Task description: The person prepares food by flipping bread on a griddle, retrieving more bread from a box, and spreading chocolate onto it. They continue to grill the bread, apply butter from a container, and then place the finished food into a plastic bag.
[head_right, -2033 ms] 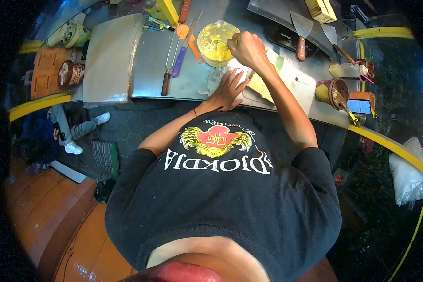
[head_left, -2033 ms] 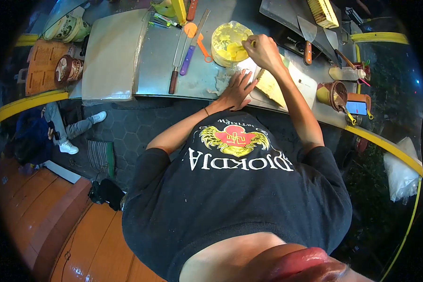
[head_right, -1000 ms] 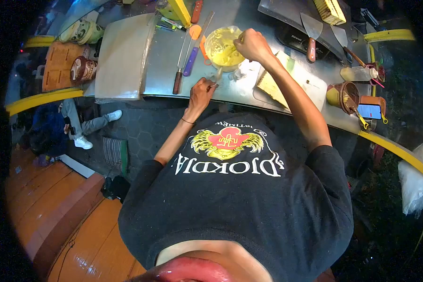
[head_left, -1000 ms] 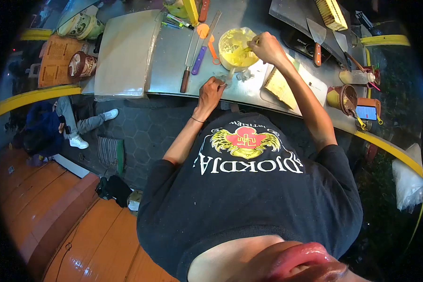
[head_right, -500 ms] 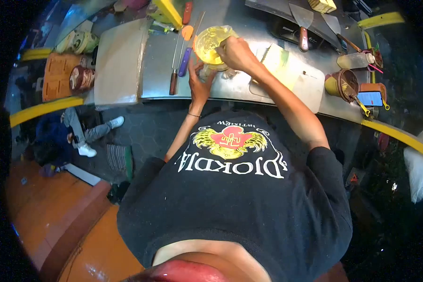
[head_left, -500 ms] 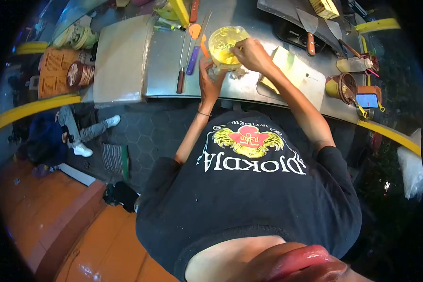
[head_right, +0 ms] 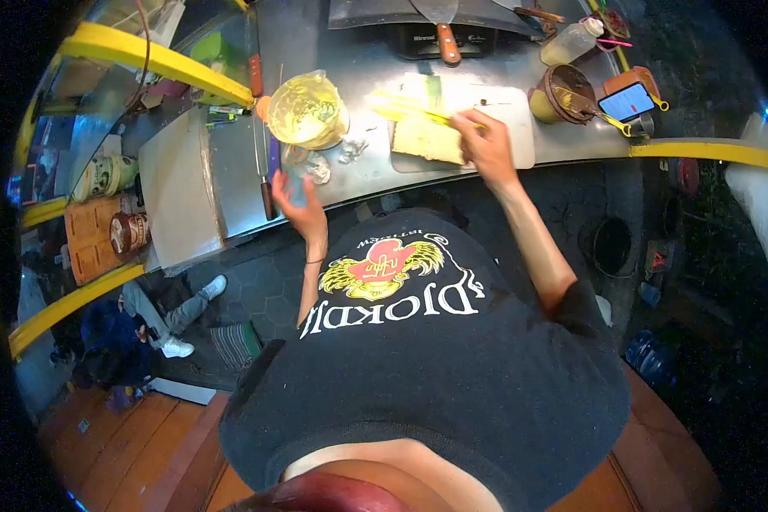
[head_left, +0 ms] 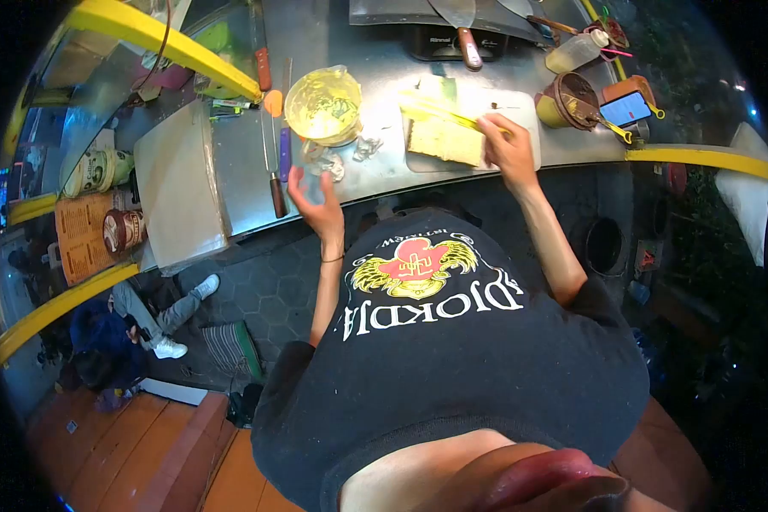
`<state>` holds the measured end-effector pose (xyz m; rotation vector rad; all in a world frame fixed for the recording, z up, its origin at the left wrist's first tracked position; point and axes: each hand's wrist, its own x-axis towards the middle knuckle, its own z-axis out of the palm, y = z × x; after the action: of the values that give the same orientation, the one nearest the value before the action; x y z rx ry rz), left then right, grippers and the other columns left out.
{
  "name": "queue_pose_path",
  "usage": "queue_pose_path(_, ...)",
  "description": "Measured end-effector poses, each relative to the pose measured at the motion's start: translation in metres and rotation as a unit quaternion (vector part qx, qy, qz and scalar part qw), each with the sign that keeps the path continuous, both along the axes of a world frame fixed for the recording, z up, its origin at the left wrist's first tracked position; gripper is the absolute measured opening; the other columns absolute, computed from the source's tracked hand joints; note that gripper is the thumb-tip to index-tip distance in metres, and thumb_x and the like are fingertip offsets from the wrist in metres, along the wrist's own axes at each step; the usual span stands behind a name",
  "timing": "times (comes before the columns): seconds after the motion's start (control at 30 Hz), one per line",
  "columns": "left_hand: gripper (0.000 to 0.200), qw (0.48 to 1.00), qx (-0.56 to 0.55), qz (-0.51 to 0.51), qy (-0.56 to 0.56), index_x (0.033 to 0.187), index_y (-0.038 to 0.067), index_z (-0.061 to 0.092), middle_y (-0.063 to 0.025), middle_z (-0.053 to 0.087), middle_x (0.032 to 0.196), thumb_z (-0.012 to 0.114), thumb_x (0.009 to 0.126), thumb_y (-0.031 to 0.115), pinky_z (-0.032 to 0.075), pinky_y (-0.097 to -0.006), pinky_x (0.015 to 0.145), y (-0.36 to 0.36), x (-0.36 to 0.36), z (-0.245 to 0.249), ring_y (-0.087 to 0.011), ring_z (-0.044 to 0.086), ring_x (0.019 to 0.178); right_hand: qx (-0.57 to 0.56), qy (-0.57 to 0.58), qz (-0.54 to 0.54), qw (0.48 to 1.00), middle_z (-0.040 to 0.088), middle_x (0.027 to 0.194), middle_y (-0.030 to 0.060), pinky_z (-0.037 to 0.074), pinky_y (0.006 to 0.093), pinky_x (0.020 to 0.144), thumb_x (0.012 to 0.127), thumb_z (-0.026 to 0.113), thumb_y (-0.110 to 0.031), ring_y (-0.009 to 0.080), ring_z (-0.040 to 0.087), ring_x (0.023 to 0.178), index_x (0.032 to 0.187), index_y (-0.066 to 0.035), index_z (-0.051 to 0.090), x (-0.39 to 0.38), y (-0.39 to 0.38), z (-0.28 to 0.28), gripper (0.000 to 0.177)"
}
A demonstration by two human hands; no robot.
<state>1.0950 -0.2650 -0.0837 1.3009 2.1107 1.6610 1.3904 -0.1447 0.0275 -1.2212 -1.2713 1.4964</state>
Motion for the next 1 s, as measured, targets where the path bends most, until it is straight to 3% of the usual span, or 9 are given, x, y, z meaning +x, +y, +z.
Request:
queue_pose_path(0.1, 0.048, 0.989, -0.052, -0.005, -0.140, 0.125, -0.001, 0.052, -0.0094, 0.062, 0.109, 0.072, 0.085, 0.014, 0.045, -0.0281, 0.084, -0.013, 0.008, -0.008, -0.0165, 0.056, 0.098, 0.017, -0.092, -0.113, 0.989, 0.043, 0.055, -0.0072, 0.024, 0.0201, 0.039, 0.096, 0.060, -0.024, 0.0007, 0.035, 0.044, 0.095, -0.005, 0.069, 0.056, -0.005, -0.029, 0.021)
queue_pose_path(0.17, 0.049, 0.958, -0.159, -0.190, -0.146, 0.125, 0.002, 0.054, -0.0085, 0.062, 0.104, 0.074, 0.083, 0.017, 0.048, -0.0299, 0.081, -0.003, 0.028, -0.009, -0.0159, 0.058, 0.094, 0.030, -0.121, -0.131, 0.984, 0.053, 0.059, -0.0033, 0.033, 0.0208, 0.045, 0.096, 0.060, -0.022, 0.0028, 0.043, 0.050, 0.098, -0.001, 0.071, 0.080, 0.006, -0.042, 0.023)
queue_pose_path(0.23, 0.063, 0.953, -0.112, -0.277, -0.051, 0.133, 0.004, 0.048, -0.0094, 0.062, 0.106, 0.077, 0.079, 0.020, 0.047, -0.0325, 0.078, 0.023, 0.057, -0.013, -0.0180, 0.056, 0.090, 0.237, -0.188, -0.128, 0.945, 0.064, 0.069, 0.0012, 0.042, 0.0226, 0.056, 0.095, 0.061, -0.021, 0.0062, 0.052, 0.061, 0.103, 0.001, 0.070, 0.081, 0.027, -0.055, 0.024)
queue_pose_path(0.4, 0.087, 0.959, -0.091, -0.268, 0.007, 0.143, 0.004, 0.036, -0.0104, 0.062, 0.108, 0.082, 0.072, 0.023, 0.047, -0.0348, 0.081, 0.071, 0.098, -0.020, -0.0210, 0.057, 0.091, 0.281, -0.310, 0.070, 0.905, 0.070, 0.097, 0.0183, 0.052, 0.0360, 0.078, 0.090, 0.063, -0.017, 0.0335, 0.068, 0.091, 0.102, 0.000, 0.070, 0.089, 0.022, -0.066, 0.022)
queue_pose_path(0.5, 0.092, 0.961, -0.099, -0.259, 0.009, 0.144, 0.003, 0.034, -0.0111, 0.062, 0.110, 0.084, 0.070, 0.024, 0.046, -0.0360, 0.082, 0.082, 0.098, -0.031, -0.0222, 0.057, 0.092, 0.254, -0.272, 0.149, 0.916, 0.071, 0.097, 0.0166, 0.052, 0.0333, 0.079, 0.091, 0.063, -0.018, 0.0298, 0.069, 0.089, 0.103, 0.000, 0.070, 0.108, 0.014, -0.048, 0.022)
queue_pose_path(0.7, 0.093, 0.960, -0.125, -0.250, 0.005, 0.143, 0.003, 0.034, -0.0101, 0.062, 0.114, 0.084, 0.069, 0.027, 0.045, -0.0372, 0.081, 0.075, 0.104, -0.023, -0.0210, 0.058, 0.092, 0.225, -0.171, 0.028, 0.959, 0.071, 0.100, 0.0162, 0.051, 0.0296, 0.082, 0.093, 0.061, -0.020, 0.0201, 0.068, 0.092, 0.106, 0.002, 0.069, 0.111, 0.067, -0.079, 0.026)
queue_pose_path(0.8, 0.096, 0.961, -0.136, -0.240, 0.003, 0.145, 0.004, 0.032, -0.0109, 0.061, 0.116, 0.085, 0.068, 0.028, 0.045, -0.0374, 0.083, 0.077, 0.105, -0.025, -0.0212, 0.058, 0.093, 0.188, -0.206, 0.218, 0.935, 0.072, 0.101, 0.0141, 0.050, 0.0296, 0.083, 0.093, 0.061, -0.020, 0.0191, 0.068, 0.093, 0.106, 0.001, 0.069, 0.120, 0.048, -0.075, 0.026)
queue_pose_path(0.93, 0.115, 0.968, -0.073, -0.241, 0.008, 0.150, 0.006, 0.018, -0.0132, 0.056, 0.128, 0.088, 0.062, 0.031, 0.044, -0.0406, 0.089, 0.074, 0.118, -0.017, -0.0242, 0.057, 0.100, 0.179, -0.180, 0.190, 0.949, 0.071, 0.103, 0.0142, 0.050, 0.0288, 0.083, 0.094, 0.061, -0.021, 0.0154, 0.067, 0.093, 0.106, 0.001, 0.069, 0.143, 0.038, -0.056, 0.026)
queue_pose_path(1.0, 0.120, 0.970, -0.090, -0.224, 0.033, 0.151, 0.006, 0.014, -0.0136, 0.054, 0.131, 0.089, 0.061, 0.032, 0.042, -0.0419, 0.093, 0.071, 0.126, -0.017, -0.0260, 0.056, 0.103, 0.243, -0.227, 0.098, 0.938, 0.071, 0.097, 0.0159, 0.052, 0.0324, 0.076, 0.092, 0.061, -0.020, 0.0240, 0.070, 0.085, 0.105, -0.002, 0.070, 0.142, 0.048, -0.053, 0.024)
